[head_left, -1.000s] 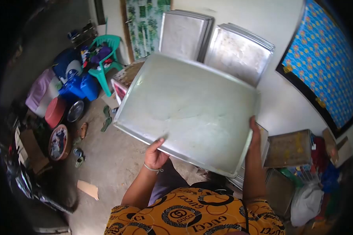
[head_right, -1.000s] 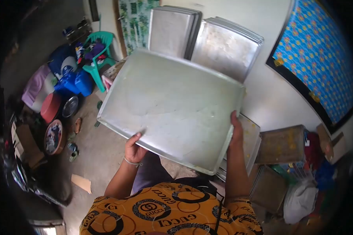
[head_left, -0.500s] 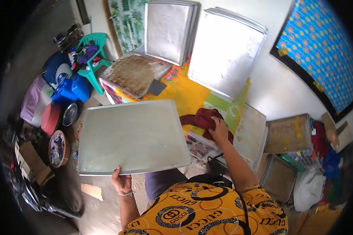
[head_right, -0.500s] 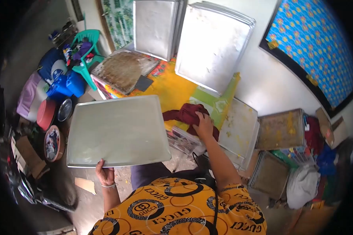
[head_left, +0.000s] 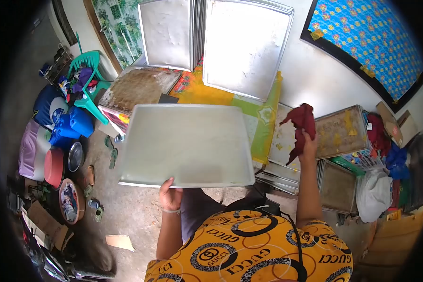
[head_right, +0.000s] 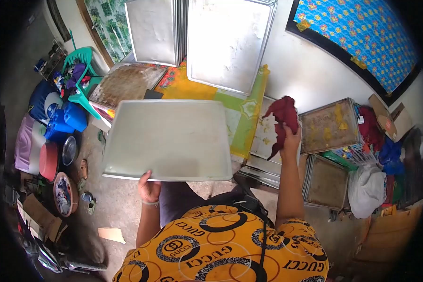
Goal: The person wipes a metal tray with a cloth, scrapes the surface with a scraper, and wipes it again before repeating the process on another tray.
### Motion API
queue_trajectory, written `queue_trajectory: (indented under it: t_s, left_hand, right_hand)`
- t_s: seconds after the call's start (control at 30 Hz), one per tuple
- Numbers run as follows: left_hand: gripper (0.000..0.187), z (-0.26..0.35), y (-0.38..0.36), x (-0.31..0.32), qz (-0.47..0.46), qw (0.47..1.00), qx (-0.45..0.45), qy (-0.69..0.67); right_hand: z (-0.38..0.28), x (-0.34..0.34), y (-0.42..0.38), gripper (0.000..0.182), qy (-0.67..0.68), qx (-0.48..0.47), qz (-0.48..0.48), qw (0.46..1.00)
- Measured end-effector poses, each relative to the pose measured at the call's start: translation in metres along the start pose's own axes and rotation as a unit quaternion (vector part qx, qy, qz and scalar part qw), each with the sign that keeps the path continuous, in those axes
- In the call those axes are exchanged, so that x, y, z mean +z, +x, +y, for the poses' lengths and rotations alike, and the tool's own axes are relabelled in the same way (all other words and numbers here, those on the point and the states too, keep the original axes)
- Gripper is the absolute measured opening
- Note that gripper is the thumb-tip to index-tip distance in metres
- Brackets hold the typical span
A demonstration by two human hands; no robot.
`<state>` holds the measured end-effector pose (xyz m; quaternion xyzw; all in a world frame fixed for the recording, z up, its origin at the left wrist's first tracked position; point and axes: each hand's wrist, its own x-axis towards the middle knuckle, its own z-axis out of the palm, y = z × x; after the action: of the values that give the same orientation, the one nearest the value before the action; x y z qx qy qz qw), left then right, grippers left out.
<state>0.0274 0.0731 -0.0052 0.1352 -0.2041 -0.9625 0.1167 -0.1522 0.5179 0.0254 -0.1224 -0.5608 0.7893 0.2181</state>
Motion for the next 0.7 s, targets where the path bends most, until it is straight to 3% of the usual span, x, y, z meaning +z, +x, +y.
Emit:
queue_trajectory:
  t_s: [0.2, 0.37, 0.43, 0.47, 0.57, 0.6, 0.7]
  left_hand:
    - [0.042, -0.064, 0.066, -0.001, -0.051, 0.992, -0.116, -0.005]
    - [0.042, -0.088, 0.091, 0.014, -0.013, 0.984, -0.173, 0.040]
    - [0.045, -0.100, 0.100, 0.013, 0.055, 0.977, -0.198, 0.049]
    - [0.048, -0.106, 0.100, 0.016, 0.043, 0.979, -0.183, 0.080]
    - [0.050, -0.099, 0.086, 0.033, 0.020, 0.959, -0.254, 0.126]
    - [0.065, -0.104, 0.093, 0.018, -0.024, 0.955, -0.264, 0.136]
    - [0.088, -0.088, 0.060, 0.059, 0.158, 0.914, -0.210, 0.309]
  right_hand:
    - [-0.036, -0.033, -0.034, 0.042, 0.006, 0.033, 0.049, 0.998]
    - [-0.048, -0.037, -0.041, 0.045, -0.032, 0.038, 0.056, 0.997]
    - [-0.052, -0.023, -0.042, 0.045, -0.033, 0.022, 0.025, 0.999]
    - [-0.052, -0.013, -0.041, 0.045, -0.032, 0.015, 0.008, 0.999]
    - [-0.031, 0.019, -0.033, 0.046, -0.030, -0.013, -0.052, 0.998]
    - [-0.025, 0.029, -0.033, 0.050, -0.025, 0.007, -0.078, 0.997]
    - [-0.027, 0.086, -0.054, 0.051, -0.039, 0.046, -0.143, 0.988]
